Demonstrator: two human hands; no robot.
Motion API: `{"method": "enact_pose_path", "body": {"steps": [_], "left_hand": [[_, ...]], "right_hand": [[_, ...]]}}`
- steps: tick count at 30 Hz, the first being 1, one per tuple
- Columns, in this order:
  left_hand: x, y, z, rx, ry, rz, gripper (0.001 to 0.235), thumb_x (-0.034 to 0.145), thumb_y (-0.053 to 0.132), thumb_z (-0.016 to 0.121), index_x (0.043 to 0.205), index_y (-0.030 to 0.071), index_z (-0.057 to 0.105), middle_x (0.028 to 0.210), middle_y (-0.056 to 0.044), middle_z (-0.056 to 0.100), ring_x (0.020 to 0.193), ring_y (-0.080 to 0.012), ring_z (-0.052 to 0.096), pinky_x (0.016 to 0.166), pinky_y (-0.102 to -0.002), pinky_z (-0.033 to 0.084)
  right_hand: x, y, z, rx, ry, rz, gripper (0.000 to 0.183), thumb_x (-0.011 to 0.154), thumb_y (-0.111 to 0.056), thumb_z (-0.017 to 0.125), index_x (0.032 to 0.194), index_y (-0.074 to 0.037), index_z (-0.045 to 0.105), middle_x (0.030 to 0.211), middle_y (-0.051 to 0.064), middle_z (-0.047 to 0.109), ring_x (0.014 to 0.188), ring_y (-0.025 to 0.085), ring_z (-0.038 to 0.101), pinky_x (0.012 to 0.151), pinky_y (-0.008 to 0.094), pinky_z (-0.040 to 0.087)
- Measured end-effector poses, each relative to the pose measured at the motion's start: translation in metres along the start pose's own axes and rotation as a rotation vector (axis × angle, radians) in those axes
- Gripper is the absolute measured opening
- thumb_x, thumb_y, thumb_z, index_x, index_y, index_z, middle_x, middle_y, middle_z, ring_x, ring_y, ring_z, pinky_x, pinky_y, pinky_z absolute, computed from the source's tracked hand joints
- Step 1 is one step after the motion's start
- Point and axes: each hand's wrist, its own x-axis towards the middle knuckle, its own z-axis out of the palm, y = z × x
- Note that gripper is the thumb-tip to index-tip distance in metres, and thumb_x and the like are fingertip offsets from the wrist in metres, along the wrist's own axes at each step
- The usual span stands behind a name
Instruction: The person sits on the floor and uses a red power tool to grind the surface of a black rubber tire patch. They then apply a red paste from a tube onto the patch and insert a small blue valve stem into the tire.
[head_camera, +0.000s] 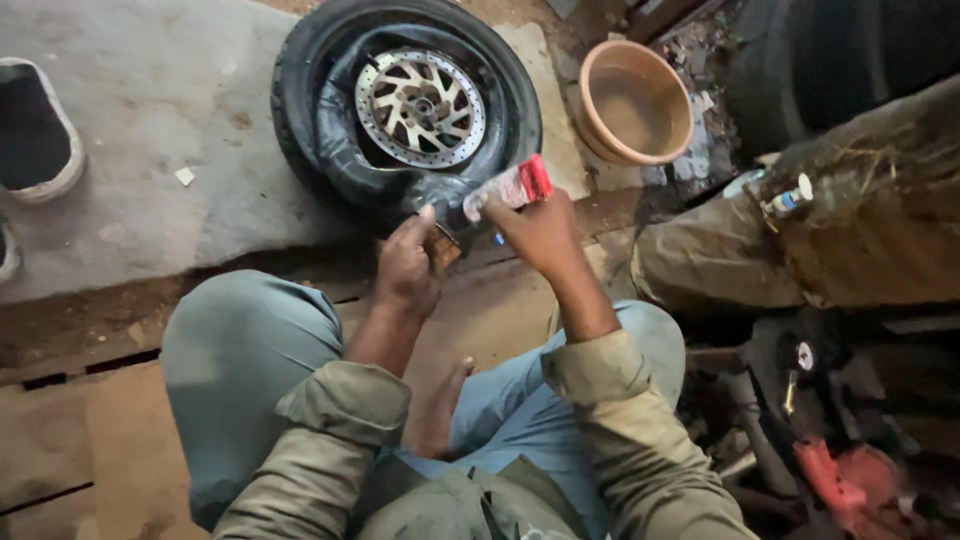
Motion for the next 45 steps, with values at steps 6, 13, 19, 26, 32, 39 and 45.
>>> {"method": "enact_pose_path", "body": {"steps": [6,13,19,26,32,39,45], "left_hand": [[0.000,0.000,-0.003,0.050,0.029,-0.048,0.025,0.103,0.022,0.054,0.109,0.003,0.069,0.104,-0.009,0.074,0.090,-0.0214,0.073,0.082,-0.037,0.059],[0.000,-0.003,-0.002,0.065,0.024,-0.049,0.025,0.106,0.024,0.056,0.111,0.003,0.067,0.102,-0.010,0.074,0.090,-0.0225,0.073,0.081,-0.038,0.059],[0.000,0.008,0.006,0.053,0.071,-0.039,0.025,0.102,0.024,0.056,0.111,0.003,0.067,0.103,-0.009,0.075,0.092,-0.0233,0.074,0.085,-0.040,0.061],[0.002,0.008,0.005,0.070,0.086,-0.090,0.022,0.106,0.026,0.056,0.109,0.006,0.066,0.100,-0.007,0.073,0.088,-0.0215,0.072,0.080,-0.038,0.057],[0.006,-0.001,-0.007,0.012,0.025,-0.045,0.022,0.104,0.022,0.056,0.106,0.004,0.068,0.099,-0.008,0.075,0.090,-0.0214,0.073,0.082,-0.038,0.059],[0.015,-0.010,-0.024,-0.129,-0.144,0.027,0.025,0.117,0.018,0.059,0.096,0.006,0.064,0.091,-0.007,0.069,0.081,-0.0233,0.070,0.075,-0.041,0.059],[0.004,-0.001,-0.004,-0.005,0.059,-0.004,0.021,0.104,0.016,0.055,0.103,0.001,0.070,0.099,-0.008,0.073,0.090,-0.0214,0.072,0.084,-0.037,0.058]], "right_hand": [[-0.005,0.000,0.003,0.133,0.032,-0.255,0.027,0.087,-0.033,0.080,0.094,-0.007,0.075,0.081,0.004,0.077,0.072,0.014,0.073,0.066,0.033,0.056],[-0.005,0.004,0.007,0.015,0.042,-0.065,0.036,0.082,-0.037,0.083,0.082,-0.004,0.071,0.068,0.012,0.070,0.059,0.018,0.063,0.056,0.038,0.050],[0.003,-0.003,0.002,-0.065,0.029,-0.173,0.030,0.084,-0.034,0.080,0.082,-0.005,0.073,0.068,0.007,0.071,0.061,0.012,0.068,0.059,0.034,0.053],[-0.002,-0.003,0.002,0.006,0.053,-0.162,0.029,0.084,-0.031,0.082,0.089,-0.004,0.074,0.075,0.005,0.074,0.069,0.013,0.070,0.063,0.033,0.055],[-0.001,-0.013,0.002,0.078,-0.028,-0.096,0.026,0.085,-0.028,0.084,0.089,-0.004,0.075,0.074,0.004,0.073,0.067,0.013,0.066,0.060,0.033,0.054],[0.000,-0.007,-0.004,0.105,-0.096,-0.177,0.025,0.086,-0.027,0.082,0.092,-0.004,0.075,0.078,0.004,0.074,0.071,0.009,0.066,0.063,0.030,0.054],[-0.004,0.007,-0.003,0.035,0.013,-0.120,0.022,0.084,-0.025,0.080,0.093,-0.006,0.075,0.079,0.004,0.075,0.072,0.011,0.070,0.065,0.030,0.056]]}}
